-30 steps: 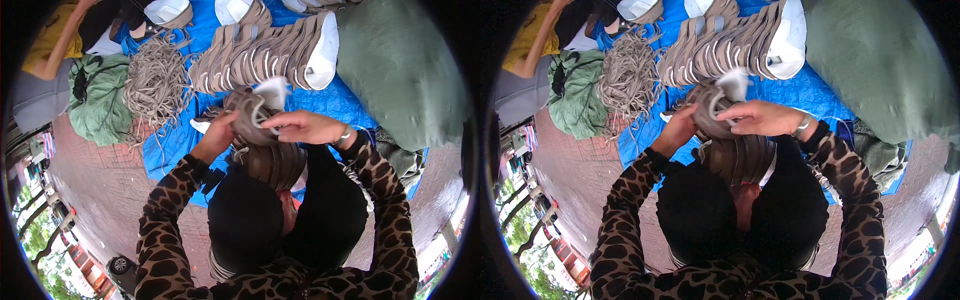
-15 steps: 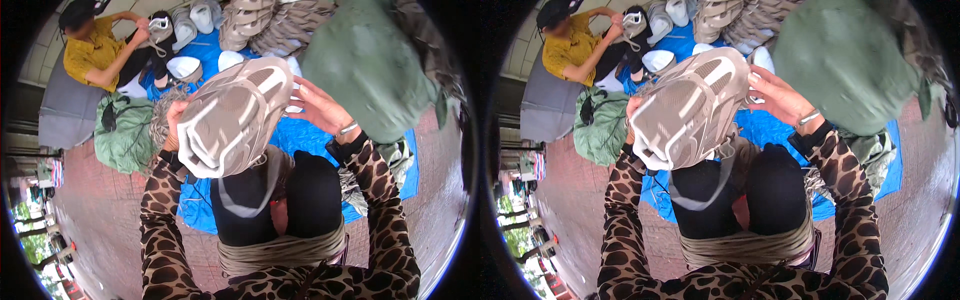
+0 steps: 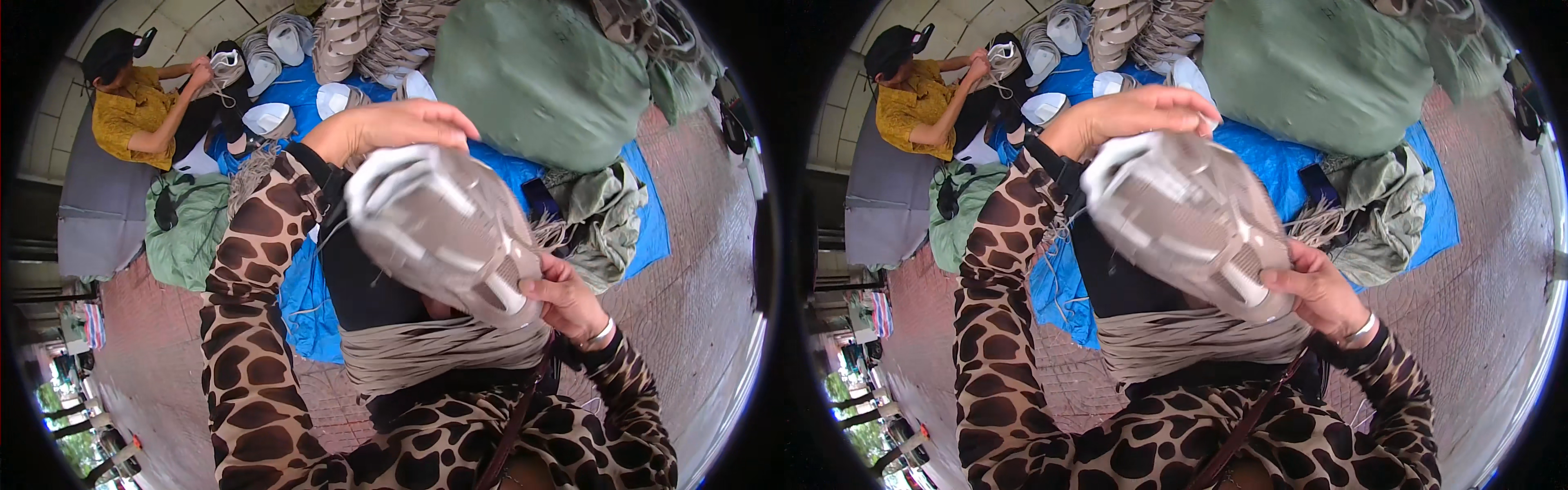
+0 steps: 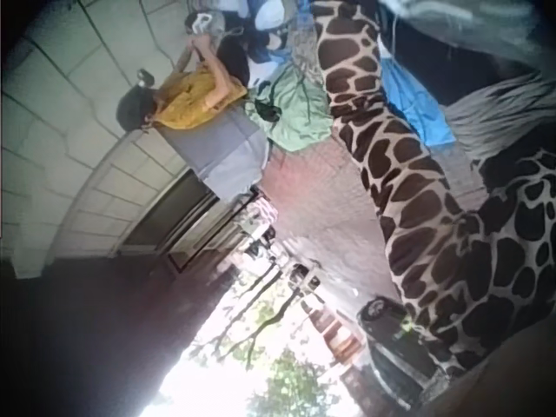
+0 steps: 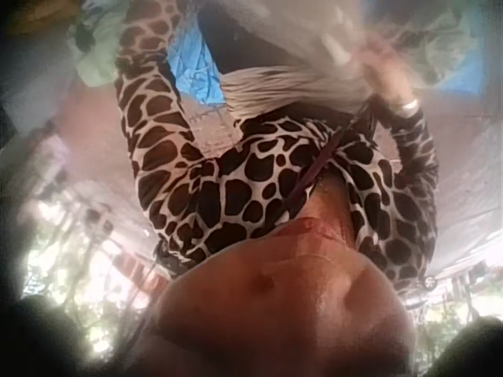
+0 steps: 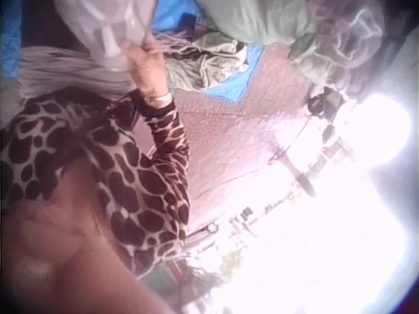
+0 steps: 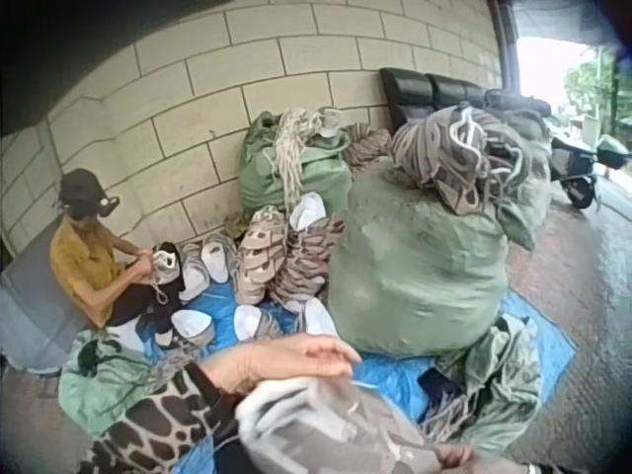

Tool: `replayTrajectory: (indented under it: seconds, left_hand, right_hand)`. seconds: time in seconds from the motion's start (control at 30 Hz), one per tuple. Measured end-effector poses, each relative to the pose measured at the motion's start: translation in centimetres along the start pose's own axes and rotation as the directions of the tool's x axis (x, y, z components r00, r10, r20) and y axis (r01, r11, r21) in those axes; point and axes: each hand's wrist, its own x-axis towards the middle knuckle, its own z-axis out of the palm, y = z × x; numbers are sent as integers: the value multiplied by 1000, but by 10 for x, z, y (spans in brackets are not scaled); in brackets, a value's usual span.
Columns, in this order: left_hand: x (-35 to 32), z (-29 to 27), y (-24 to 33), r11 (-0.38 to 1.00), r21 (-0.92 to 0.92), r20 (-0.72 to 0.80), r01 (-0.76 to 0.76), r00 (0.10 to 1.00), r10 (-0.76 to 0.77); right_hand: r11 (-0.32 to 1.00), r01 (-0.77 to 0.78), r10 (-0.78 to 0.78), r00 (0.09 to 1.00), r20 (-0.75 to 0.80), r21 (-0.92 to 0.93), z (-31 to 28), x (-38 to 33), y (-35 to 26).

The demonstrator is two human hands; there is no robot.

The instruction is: The person sits on a blue tarp on a sidewalk and laces a beige Reebok sneaker. They thread the laces through the eyelets, pull them tight, and tie a knot. Another person is visible in the background performing a similar task.

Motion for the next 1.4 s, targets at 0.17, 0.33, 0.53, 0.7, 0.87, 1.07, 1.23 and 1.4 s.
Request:
replayTrajectory:
  seconds: [0.17, 0.33, 0.53, 0.7, 0.87, 1.07, 1.23, 1.4]
  left_hand:
    - [-4, 33, -14, 965, 255, -561, 62, 823, 95]
    - [-13, 115, -43, 719, 691, -470, 76, 802, 368]
    - [-33, 127, -46, 870, 484, -605, 94, 755, 255]
    - [-24, 133, -39, 822, 530, -655, 208, 716, 241]
    - [-19, 135, -38, 831, 522, -697, 195, 659, 283]
    - [-18, 134, -32, 833, 487, -742, 262, 628, 236]
    - [-13, 139, -23, 820, 467, -769, 332, 610, 191]
    - [-3, 149, -20, 723, 429, -855, 541, 500, 133]
  right_hand:
    - [941, 74, -5, 979, -204, 331, -18, -21, 47]
    - [997, -73, 76, 989, -124, 31, -8, -36, 51]
    - [300, -140, 249, 966, -64, -944, -24, 3, -65]
    - [10, 764, -559, 539, 631, -645, -17, 122, -70]
    - [438, 788, -655, 609, 447, -432, -22, 151, -35]
    - [522, 825, -703, 561, 438, -217, -16, 135, -39]
    - [556, 725, -644, 685, 340, -407, 3, 123, -52]
    - [472, 570, -626, 754, 199, -672, 13, 124, -52]
